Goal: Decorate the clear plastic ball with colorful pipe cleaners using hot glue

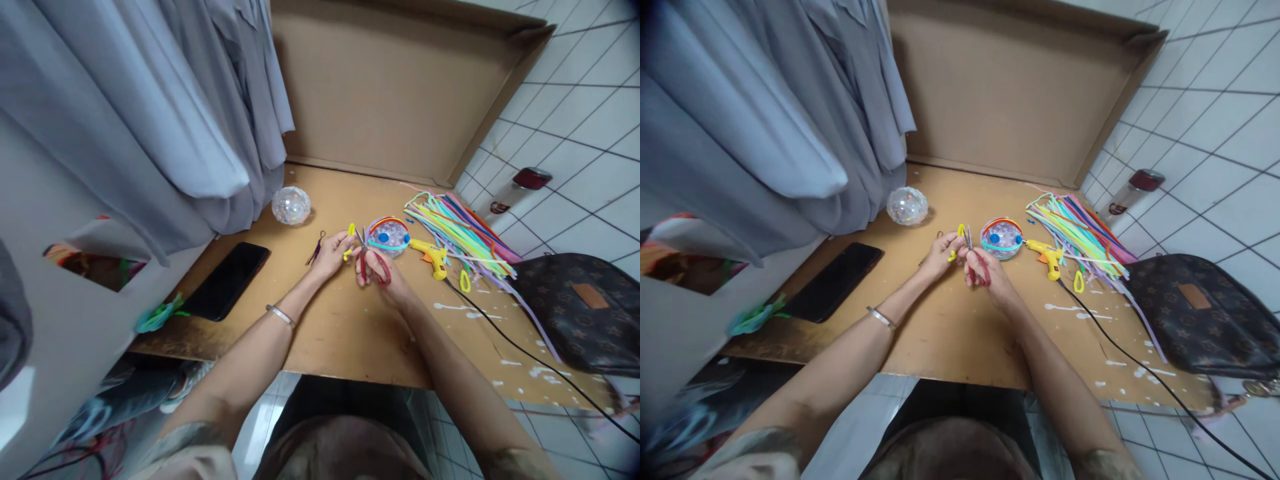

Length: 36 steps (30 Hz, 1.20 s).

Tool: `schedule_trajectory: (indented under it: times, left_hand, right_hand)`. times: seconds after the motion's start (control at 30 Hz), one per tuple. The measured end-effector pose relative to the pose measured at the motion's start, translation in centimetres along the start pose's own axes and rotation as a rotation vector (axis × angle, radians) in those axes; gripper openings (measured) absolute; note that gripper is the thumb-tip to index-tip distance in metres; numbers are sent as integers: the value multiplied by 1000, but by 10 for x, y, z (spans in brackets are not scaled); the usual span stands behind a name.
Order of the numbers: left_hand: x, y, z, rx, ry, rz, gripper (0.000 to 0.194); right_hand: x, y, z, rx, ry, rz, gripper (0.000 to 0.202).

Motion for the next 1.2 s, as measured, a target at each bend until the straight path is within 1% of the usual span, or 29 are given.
schedule_trajectory:
  times: [0.1,0.17,0.33,0.43,0.57,0.67,0.8,0.9,1.0,1.1,1.2]
  left_hand:
    - [-7,8,-2,-56,-85,-34,48]
    - [-11,12,-4,-64,-125,3,51]
    - [-18,21,-8,-69,-190,58,55]
    - [-21,20,-9,-60,-205,49,54]
    - [-20,16,-8,-45,-176,20,54]
    - [-23,16,-8,-47,-212,31,54]
    - [-27,22,-12,-89,-261,170,49]
    - [-25,27,-14,-149,-249,344,39]
    - [-24,33,-15,-248,-235,486,31]
    - [-26,40,-16,-336,-283,572,30]
    - [-29,44,-17,-374,-337,645,30]
  right_hand:
    - [3,9,-6,-26,3,1,56]
    - [7,12,-9,-45,9,10,57]
    - [12,9,-11,-49,26,13,56]
    - [12,6,-11,-39,3,14,56]
    - [12,3,-13,-45,-9,13,56]
    - [11,3,-13,-52,-12,-3,58]
    - [14,3,-13,-31,19,1,57]
    - [17,3,-13,-24,29,54,58]
    - [17,5,-14,-40,25,102,60]
    - [16,7,-14,-61,14,136,62]
    - [15,8,-14,-69,7,162,61]
Point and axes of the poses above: each hand's wrist, its own z-axis towards the middle knuckle, its own x-axis out of the back of the hand, y = z × x, the point moved 7 cm from there along z, towards the middle knuckle, and after that the axes turned 3 degrees about -y, right-handed, at the moved point
